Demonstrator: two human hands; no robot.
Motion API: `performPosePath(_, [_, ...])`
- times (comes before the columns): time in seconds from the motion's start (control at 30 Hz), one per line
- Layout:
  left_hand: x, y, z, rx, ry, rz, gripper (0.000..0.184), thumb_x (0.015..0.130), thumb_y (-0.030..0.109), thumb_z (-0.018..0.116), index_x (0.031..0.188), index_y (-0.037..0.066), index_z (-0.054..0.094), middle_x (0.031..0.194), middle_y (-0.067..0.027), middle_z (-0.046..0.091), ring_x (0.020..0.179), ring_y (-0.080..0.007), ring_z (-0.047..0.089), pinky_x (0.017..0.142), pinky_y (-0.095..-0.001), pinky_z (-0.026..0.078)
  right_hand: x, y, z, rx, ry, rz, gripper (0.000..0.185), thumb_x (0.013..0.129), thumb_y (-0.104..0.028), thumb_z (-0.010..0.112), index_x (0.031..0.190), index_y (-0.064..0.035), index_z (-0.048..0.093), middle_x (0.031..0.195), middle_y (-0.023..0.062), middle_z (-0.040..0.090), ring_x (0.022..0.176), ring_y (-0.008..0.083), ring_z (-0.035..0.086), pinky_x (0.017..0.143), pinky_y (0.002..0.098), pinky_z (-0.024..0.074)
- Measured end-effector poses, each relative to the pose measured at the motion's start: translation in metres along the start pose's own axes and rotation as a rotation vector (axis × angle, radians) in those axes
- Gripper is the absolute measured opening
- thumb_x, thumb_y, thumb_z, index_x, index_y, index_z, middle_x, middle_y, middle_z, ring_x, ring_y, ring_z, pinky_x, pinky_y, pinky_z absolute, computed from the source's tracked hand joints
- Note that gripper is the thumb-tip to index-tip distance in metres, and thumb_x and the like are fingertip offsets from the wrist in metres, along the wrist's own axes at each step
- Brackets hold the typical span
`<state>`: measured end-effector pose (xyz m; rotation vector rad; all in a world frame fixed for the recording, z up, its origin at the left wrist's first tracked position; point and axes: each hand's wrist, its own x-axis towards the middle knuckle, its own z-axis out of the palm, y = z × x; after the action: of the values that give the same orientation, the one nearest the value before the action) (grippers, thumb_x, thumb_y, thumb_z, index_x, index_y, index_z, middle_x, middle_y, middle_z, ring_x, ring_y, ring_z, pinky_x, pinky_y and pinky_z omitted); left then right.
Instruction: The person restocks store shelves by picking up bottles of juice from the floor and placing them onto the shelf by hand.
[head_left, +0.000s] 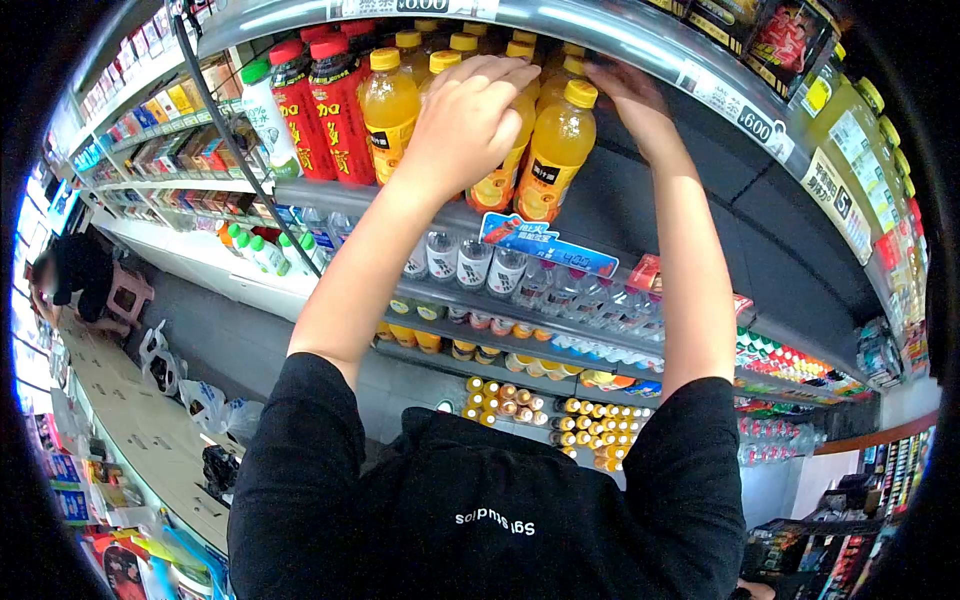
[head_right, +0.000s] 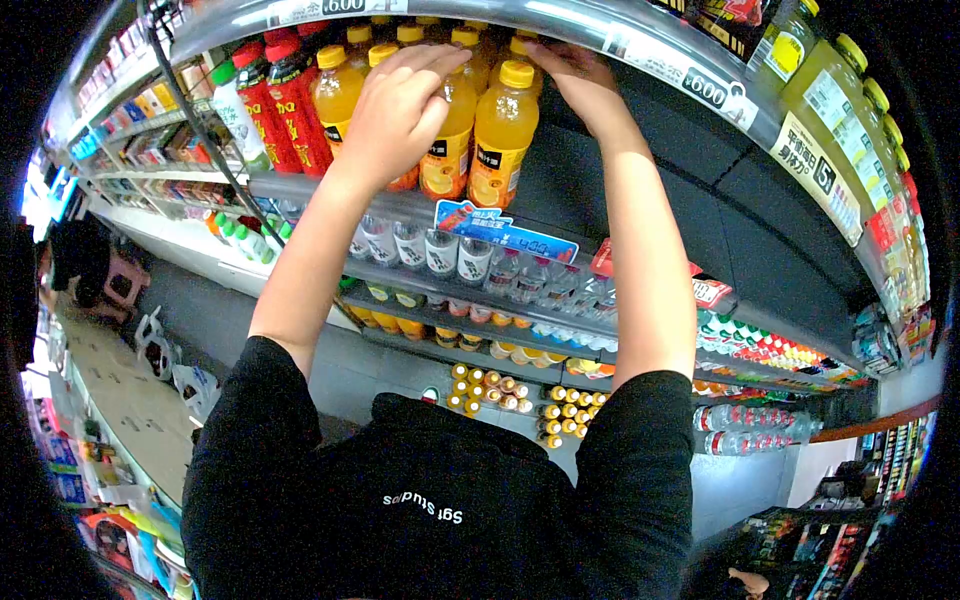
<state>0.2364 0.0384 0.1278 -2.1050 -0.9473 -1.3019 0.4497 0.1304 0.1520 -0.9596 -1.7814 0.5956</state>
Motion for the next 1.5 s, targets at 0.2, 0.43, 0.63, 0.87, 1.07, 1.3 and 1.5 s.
performPosePath(0.2, [0.002, -0.004, 0.000, -0.032, 0.004, 0.024, 0.037, 0.077, 0.008, 0.045, 0.110, 0.002, 0.058, 0.111, -0.0154, 0.059, 0.105, -0.0314, 0.054, 0.093, -0.0411, 0.040, 0.015, 0.000, 0.014, -0.137, -0.090, 0.028, 0.052, 0.079, -0.041, 0.067, 0.117, -0.0070, 0.058, 0.113, 0.0076, 0.060, 0.105, 0.0160, 0.055, 0.086, 0.0281, 0.0441])
performPosePath(0.43, [0.003, -0.004, -0.002, -0.042, -0.006, 0.011, 0.036, 0.076, 0.006, 0.045, 0.109, 0.002, 0.059, 0.110, -0.0158, 0.060, 0.104, -0.0319, 0.054, 0.093, -0.0410, 0.040, 0.024, 0.015, 0.018, -0.170, -0.080, 0.003, 0.051, 0.078, -0.043, 0.069, 0.113, -0.0072, 0.061, 0.106, 0.0073, 0.063, 0.094, 0.0153, 0.059, 0.079, 0.0274, 0.0471])
performPosePath(0.63, [0.003, -0.003, -0.002, -0.056, -0.003, 0.012, 0.035, 0.076, 0.004, 0.044, 0.108, 0.002, 0.059, 0.111, -0.0152, 0.060, 0.105, -0.0315, 0.054, 0.094, -0.0407, 0.040, 0.025, 0.016, 0.016, -0.190, -0.091, 0.028, 0.049, 0.078, -0.042, 0.069, 0.113, -0.0083, 0.061, 0.099, 0.0055, 0.064, 0.088, 0.0133, 0.061, 0.072, 0.0272, 0.0499])
performPosePath(0.87, [0.003, -0.002, -0.002, -0.055, 0.012, 0.002, 0.035, 0.077, 0.003, 0.044, 0.108, 0.003, 0.059, 0.111, -0.0151, 0.060, 0.106, -0.0313, 0.054, 0.094, -0.0407, 0.040, 0.020, 0.009, 0.016, -0.177, -0.089, 0.056, 0.052, 0.078, -0.041, 0.069, 0.117, -0.0085, 0.058, 0.106, 0.0072, 0.063, 0.091, 0.0157, 0.061, 0.073, 0.0280, 0.0516])
performPosePath(1.07, [0.003, -0.002, -0.002, -0.052, 0.010, 0.008, 0.034, 0.077, 0.003, 0.044, 0.108, 0.002, 0.059, 0.110, -0.0152, 0.059, 0.106, -0.0314, 0.053, 0.094, -0.0405, 0.040, 0.029, 0.008, 0.003, -0.082, -0.144, 0.041, 0.058, 0.078, -0.040, 0.069, 0.123, -0.0081, 0.051, 0.113, 0.0091, 0.058, 0.100, 0.0187, 0.059, 0.078, 0.0318, 0.0529])
performPosePath(1.3, [0.004, -0.002, 0.000, -0.073, 0.029, -0.019, 0.035, 0.076, 0.003, 0.044, 0.108, 0.002, 0.059, 0.109, -0.0159, 0.060, 0.105, -0.0325, 0.054, 0.093, -0.0411, 0.040, 0.072, 0.029, -0.002, 0.369, -0.012, 0.111, 0.056, 0.080, -0.037, 0.067, 0.124, -0.0083, 0.048, 0.115, 0.0099, 0.056, 0.103, 0.0223, 0.057, 0.079, 0.0349, 0.0518])
performPosePath(1.5, [0.003, -0.002, 0.000, -0.088, 0.024, -0.033, 0.035, 0.076, 0.003, 0.045, 0.107, 0.003, 0.059, 0.109, -0.0156, 0.060, 0.104, -0.0322, 0.054, 0.093, -0.0412, 0.041, 0.079, 0.025, 0.007, 0.310, -0.068, 0.144, 0.057, 0.081, -0.038, 0.065, 0.125, -0.0084, 0.046, 0.117, 0.0105, 0.054, 0.105, 0.0228, 0.055, 0.081, 0.0360, 0.0505])
